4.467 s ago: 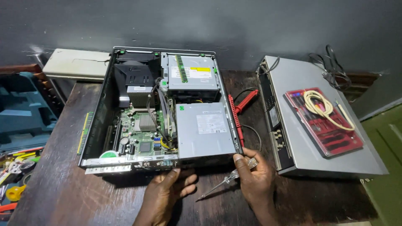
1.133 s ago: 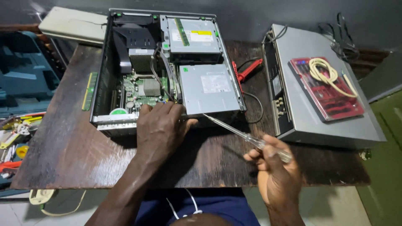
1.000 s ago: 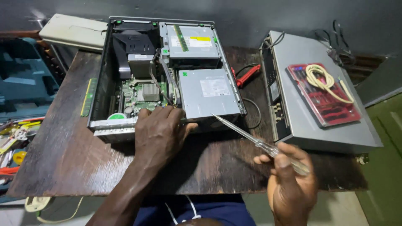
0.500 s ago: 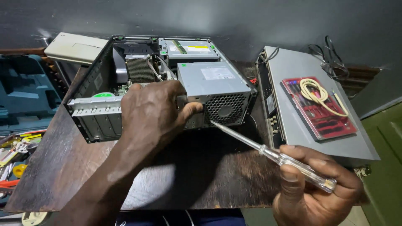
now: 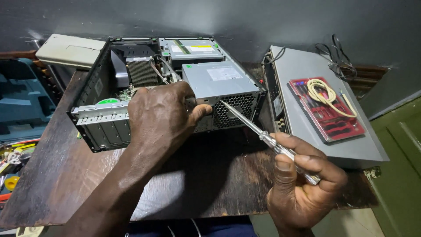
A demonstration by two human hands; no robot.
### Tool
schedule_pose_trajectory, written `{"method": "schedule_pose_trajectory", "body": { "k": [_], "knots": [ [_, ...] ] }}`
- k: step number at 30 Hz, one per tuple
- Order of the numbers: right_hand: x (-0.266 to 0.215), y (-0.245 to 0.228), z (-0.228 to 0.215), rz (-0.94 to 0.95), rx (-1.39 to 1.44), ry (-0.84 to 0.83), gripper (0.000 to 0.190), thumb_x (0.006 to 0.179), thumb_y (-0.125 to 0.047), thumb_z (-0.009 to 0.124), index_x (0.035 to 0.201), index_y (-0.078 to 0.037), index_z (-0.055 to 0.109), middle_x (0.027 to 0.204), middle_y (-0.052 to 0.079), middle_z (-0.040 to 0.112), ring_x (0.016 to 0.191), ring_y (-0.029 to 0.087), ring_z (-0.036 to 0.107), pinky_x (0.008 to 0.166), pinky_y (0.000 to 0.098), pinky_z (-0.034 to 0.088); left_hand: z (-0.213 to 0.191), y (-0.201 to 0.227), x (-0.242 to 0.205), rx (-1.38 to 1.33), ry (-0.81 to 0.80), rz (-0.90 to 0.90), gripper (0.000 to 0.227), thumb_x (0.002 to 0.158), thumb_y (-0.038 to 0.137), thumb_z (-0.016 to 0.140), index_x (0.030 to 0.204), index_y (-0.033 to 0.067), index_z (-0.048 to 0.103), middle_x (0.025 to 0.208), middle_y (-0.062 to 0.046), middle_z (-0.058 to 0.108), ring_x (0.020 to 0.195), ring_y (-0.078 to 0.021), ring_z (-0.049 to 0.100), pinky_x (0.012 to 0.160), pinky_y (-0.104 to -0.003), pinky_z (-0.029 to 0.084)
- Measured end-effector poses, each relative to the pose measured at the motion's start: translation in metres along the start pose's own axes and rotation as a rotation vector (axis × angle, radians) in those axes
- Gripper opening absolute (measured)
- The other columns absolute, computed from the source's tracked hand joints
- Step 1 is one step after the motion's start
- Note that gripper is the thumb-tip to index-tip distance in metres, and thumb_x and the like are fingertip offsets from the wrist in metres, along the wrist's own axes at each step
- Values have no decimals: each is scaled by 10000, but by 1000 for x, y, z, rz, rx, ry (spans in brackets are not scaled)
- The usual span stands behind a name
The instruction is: Unscrewing a power supply from a computer case and manipulating internal components and cables.
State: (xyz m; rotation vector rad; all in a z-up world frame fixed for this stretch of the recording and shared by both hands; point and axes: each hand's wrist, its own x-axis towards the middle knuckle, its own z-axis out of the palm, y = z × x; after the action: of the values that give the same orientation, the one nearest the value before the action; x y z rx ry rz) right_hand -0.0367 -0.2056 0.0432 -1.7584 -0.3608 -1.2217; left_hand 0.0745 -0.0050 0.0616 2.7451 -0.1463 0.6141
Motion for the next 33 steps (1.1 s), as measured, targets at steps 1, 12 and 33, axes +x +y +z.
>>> {"method": "schedule_pose_trajectory", "body": {
  "k": [1, 12, 33],
  "knots": [
    [-1, 0, 1, 1, 1, -1, 246, 1082, -102, 577, 1153, -76, 344, 1079, 357, 681, 999, 391, 757, 997, 423, 622, 1, -1, -1, 1, 0, -2, 508, 813, 774, 838, 1049, 324, 826, 898, -28, 822, 841, -394, 757, 745, -542, 541],
    [-10, 7, 1, 30, 43, 7, 240, 1076, -104, 573, 1155, -86, 347, 1066, 354, 660, 991, 406, 750, 981, 459, 652, 14, -5, -10, -23, 34, 81, 488, 851, 742, 803, 1026, 286, 805, 878, -38, 815, 833, -325, 755, 838, -501, 473],
    [-29, 28, -6, 96, 75, 45, 231, 1077, -108, 586, 1171, -94, 375, 1078, 341, 647, 1026, 406, 743, 959, 459, 656, 36, -3, -23, 31, 67, 99, 510, 851, 699, 856, 901, 205, 737, 809, -56, 765, 757, -344, 719, 770, -486, 489]
  ]
}}
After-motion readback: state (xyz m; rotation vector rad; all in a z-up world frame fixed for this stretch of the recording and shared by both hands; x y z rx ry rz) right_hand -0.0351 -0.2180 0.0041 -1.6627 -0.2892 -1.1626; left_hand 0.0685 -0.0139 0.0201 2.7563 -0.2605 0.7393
